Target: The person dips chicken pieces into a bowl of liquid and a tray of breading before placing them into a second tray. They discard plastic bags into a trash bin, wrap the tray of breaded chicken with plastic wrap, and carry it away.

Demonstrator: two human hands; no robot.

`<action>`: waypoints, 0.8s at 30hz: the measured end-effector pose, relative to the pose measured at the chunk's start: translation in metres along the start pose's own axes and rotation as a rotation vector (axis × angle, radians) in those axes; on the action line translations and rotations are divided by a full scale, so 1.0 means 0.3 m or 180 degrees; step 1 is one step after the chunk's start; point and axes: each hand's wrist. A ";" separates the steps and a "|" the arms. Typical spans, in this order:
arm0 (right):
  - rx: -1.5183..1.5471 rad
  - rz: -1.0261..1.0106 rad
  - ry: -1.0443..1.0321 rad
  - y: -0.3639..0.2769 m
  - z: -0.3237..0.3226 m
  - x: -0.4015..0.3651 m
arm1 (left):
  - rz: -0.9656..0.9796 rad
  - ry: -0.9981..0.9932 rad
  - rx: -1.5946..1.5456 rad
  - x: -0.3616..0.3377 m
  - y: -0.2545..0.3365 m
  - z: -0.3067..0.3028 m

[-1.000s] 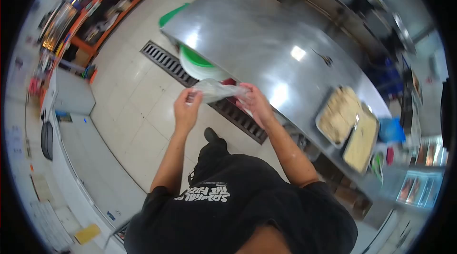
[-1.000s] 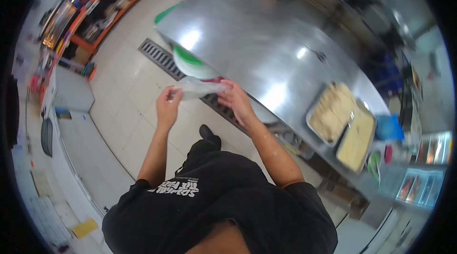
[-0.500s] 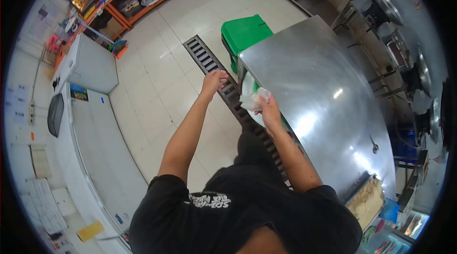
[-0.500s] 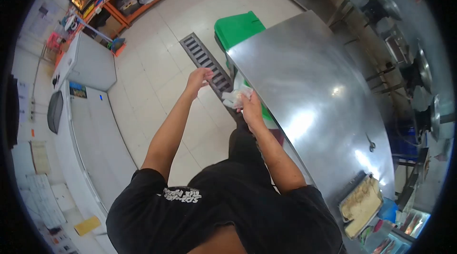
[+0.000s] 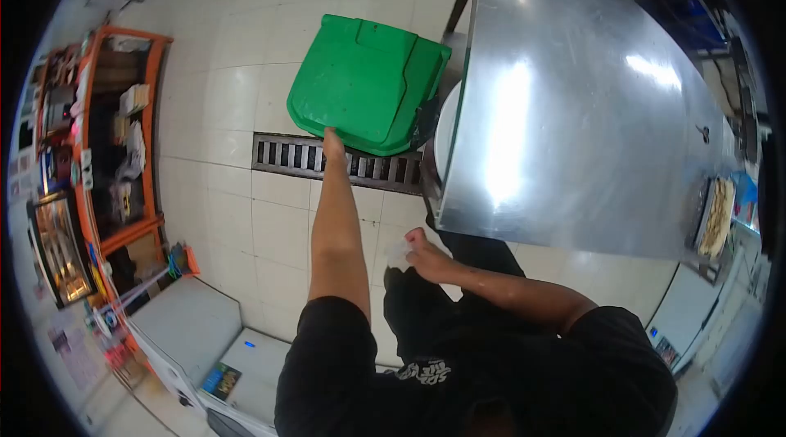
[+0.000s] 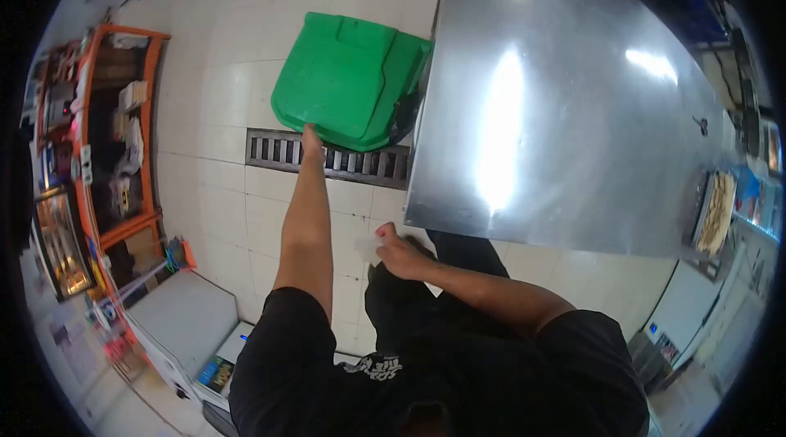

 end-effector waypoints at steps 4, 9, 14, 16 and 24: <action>0.0471 0.0362 0.0440 -0.060 0.034 0.077 | -0.0233 0.0291 -0.1124 -0.046 0.098 0.030; 0.0397 -0.0460 0.2317 -0.236 0.114 0.208 | 0.0516 -0.0129 -0.0837 -0.158 0.512 0.031; 0.0506 -0.0860 0.3502 -0.490 0.025 0.499 | 0.1191 -0.1829 -0.0101 -0.063 0.783 0.075; 0.0076 -0.1271 0.3996 -0.498 -0.042 0.662 | 0.1364 -0.2085 0.0173 -0.044 0.806 0.063; -0.1780 0.0614 0.2731 -0.557 -0.142 0.838 | 0.1547 -0.2651 0.1057 0.025 0.757 -0.047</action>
Point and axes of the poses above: each hand's wrist, its own x-axis towards the middle knuckle, its own z-axis out of the palm, y = z × x, and after that the axes turned 15 degrees about z, right-handed
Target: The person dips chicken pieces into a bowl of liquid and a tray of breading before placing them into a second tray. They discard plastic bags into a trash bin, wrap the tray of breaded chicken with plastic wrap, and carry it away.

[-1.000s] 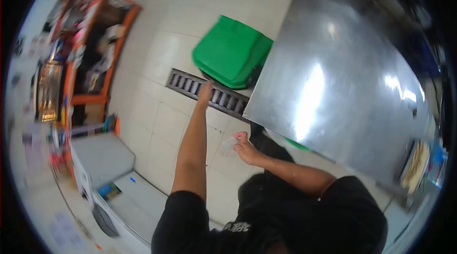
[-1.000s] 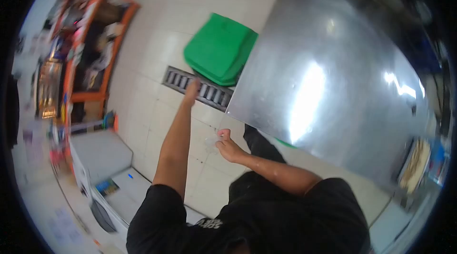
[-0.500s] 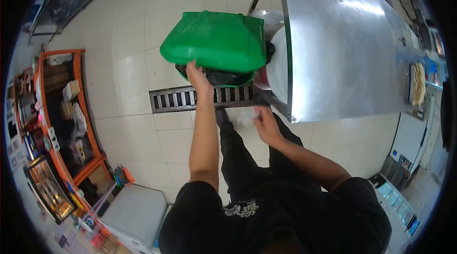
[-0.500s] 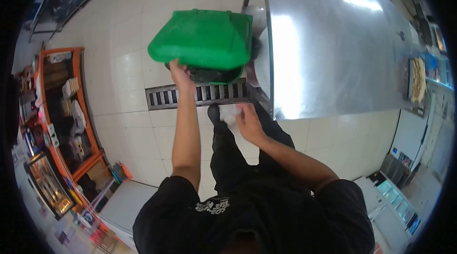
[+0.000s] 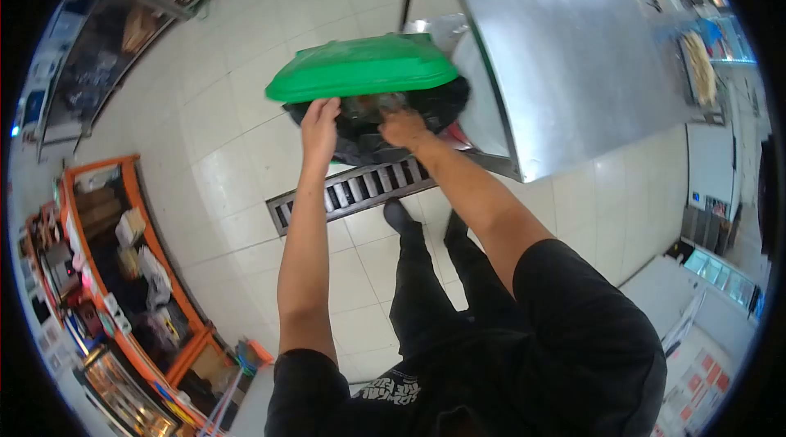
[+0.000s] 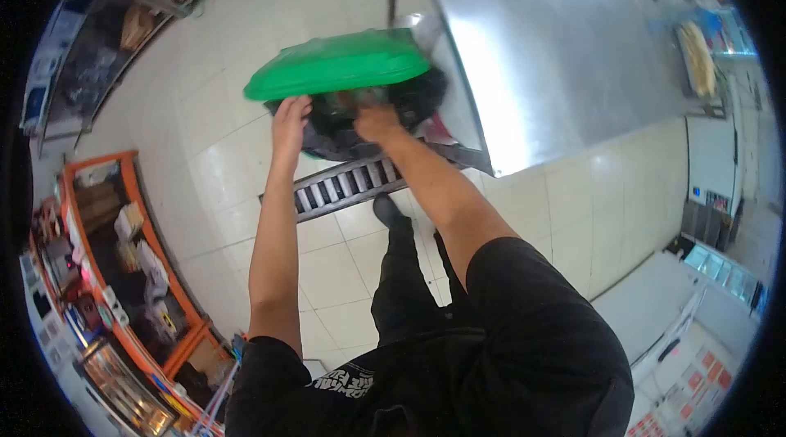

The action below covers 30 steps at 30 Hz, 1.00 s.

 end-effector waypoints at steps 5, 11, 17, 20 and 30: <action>0.0697 -0.1055 0.0229 0.139 0.089 -0.371 | -0.0683 0.0445 -0.0686 -0.141 -0.161 0.060; 0.1979 -0.0173 -0.0786 0.741 -0.160 -1.033 | 0.0470 0.1731 0.0534 -0.383 -0.123 0.306; 0.2175 0.1718 0.0695 1.577 -0.194 -1.475 | 0.1450 0.0432 0.0166 -0.574 0.327 1.140; 0.2408 0.2509 0.1237 1.912 -0.134 -1.596 | 0.1452 -0.0883 0.0211 -0.634 0.416 1.584; 0.2730 0.2881 0.2511 2.848 -0.623 -1.303 | 0.2003 -0.2746 0.0736 -0.435 0.752 2.477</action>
Point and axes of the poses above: each hand's wrist, its own x-axis towards the middle knuckle, its own z-axis out of the palm, y = z × x, and after that the axes turned 15 degrees about z, right-handed
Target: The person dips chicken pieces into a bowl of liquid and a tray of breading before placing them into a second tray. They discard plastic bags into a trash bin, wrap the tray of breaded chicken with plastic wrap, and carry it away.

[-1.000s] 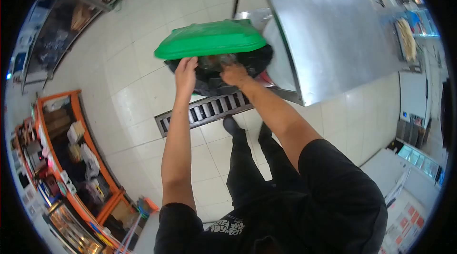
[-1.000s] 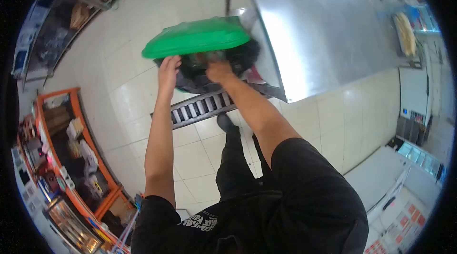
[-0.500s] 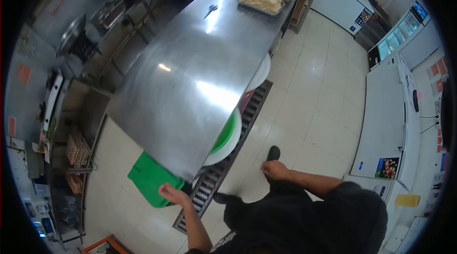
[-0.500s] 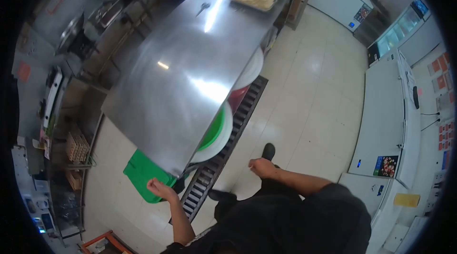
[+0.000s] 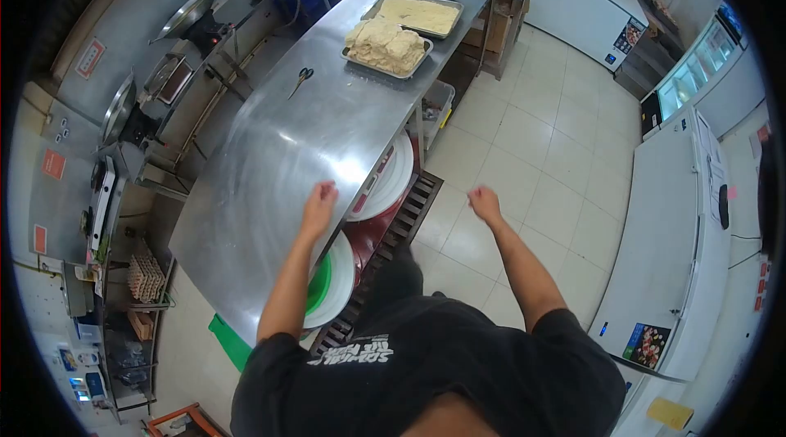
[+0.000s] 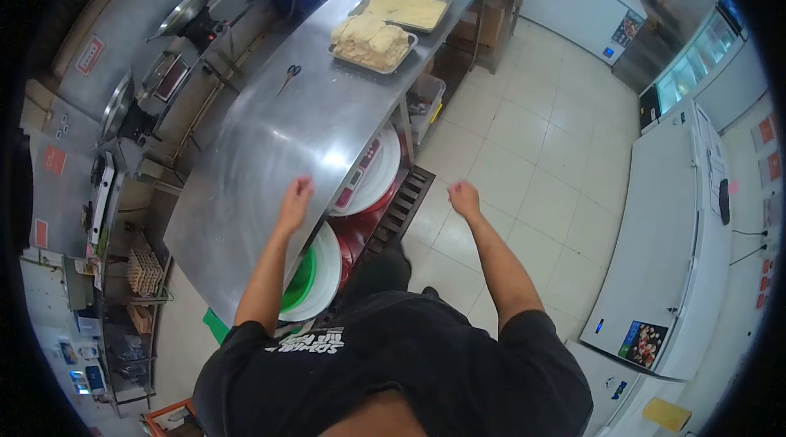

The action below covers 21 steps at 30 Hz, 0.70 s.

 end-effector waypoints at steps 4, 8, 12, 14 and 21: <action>0.1218 -0.0096 -0.0504 -0.390 -0.005 0.426 | -0.0143 0.0356 -0.0220 0.579 -0.101 -0.025; 0.1486 0.0165 -0.0841 -0.645 0.131 0.852 | -0.0355 0.0842 -0.0231 1.257 -0.351 -0.005; 0.1240 0.0647 -0.1175 -0.790 0.221 1.105 | -0.0940 0.0626 0.0045 1.734 -0.602 0.067; 0.1320 0.0979 -0.1158 -0.847 0.252 1.146 | -0.1451 0.0115 -0.0233 1.849 -0.581 0.091; 0.2651 0.1264 -0.1499 -0.866 0.249 1.158 | -0.2224 -0.0686 -0.2010 1.970 -0.679 0.176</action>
Point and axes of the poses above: each hand's wrist, its own x-axis towards the middle knuckle, its own z-axis out of the palm, y = z × x, and after that the axes turned 15 degrees about z, right-handed
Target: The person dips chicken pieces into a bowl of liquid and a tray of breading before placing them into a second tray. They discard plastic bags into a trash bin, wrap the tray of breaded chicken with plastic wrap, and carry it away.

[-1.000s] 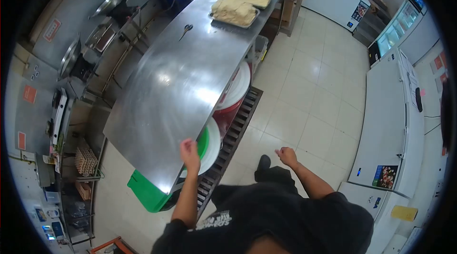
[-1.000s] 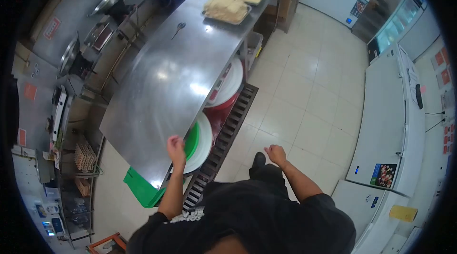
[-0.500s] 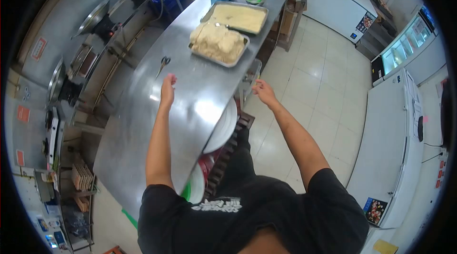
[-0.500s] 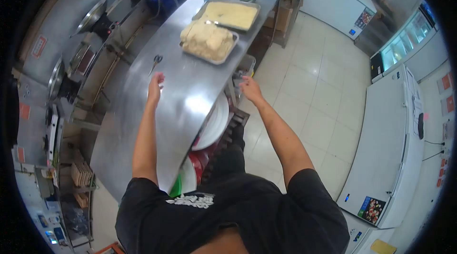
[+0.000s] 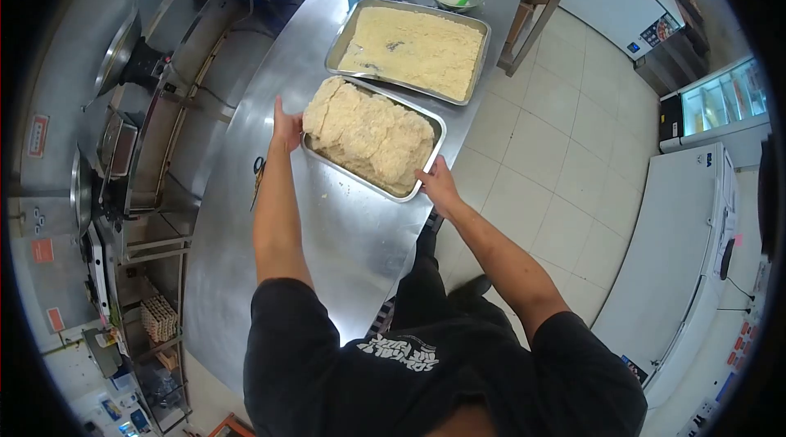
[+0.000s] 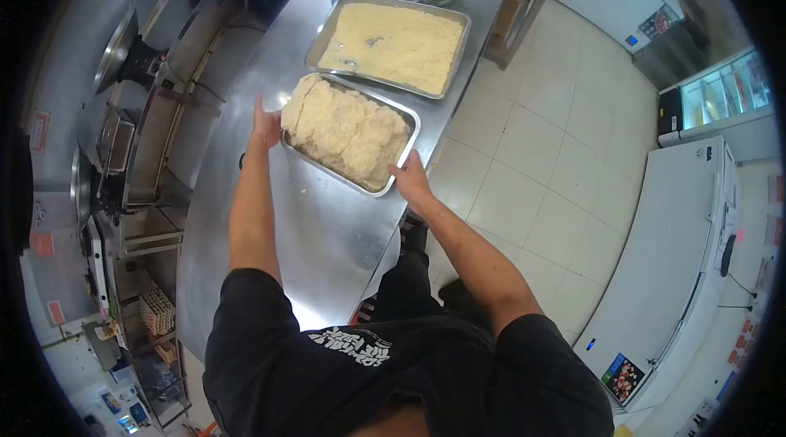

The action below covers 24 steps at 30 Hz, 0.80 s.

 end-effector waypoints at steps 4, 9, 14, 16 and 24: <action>0.0277 0.0275 -0.0244 -0.076 -0.007 -0.121 | 0.0124 0.0209 -0.0792 -0.142 0.013 0.033; 0.0146 0.0202 -0.0614 -0.124 -0.159 -0.260 | 0.0515 0.0611 -0.1036 -0.376 0.029 0.176; -0.0776 -0.1084 -0.0345 0.001 -0.539 -0.349 | 0.0290 0.0090 -0.1459 -0.605 0.063 0.635; -0.0019 -0.0779 -0.0554 -0.039 -0.721 -0.511 | 0.0430 0.0390 -0.1175 -0.588 -0.015 0.826; 0.0594 -0.0857 0.0162 0.159 -1.597 -1.170 | 0.0160 -0.1105 -0.0886 -0.676 -0.340 1.789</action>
Point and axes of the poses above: each hand's wrist, its own x-axis towards the middle knuckle, its own z-axis out of the palm, y = z × x, and after that the axes turned 15 degrees about z, right-handed
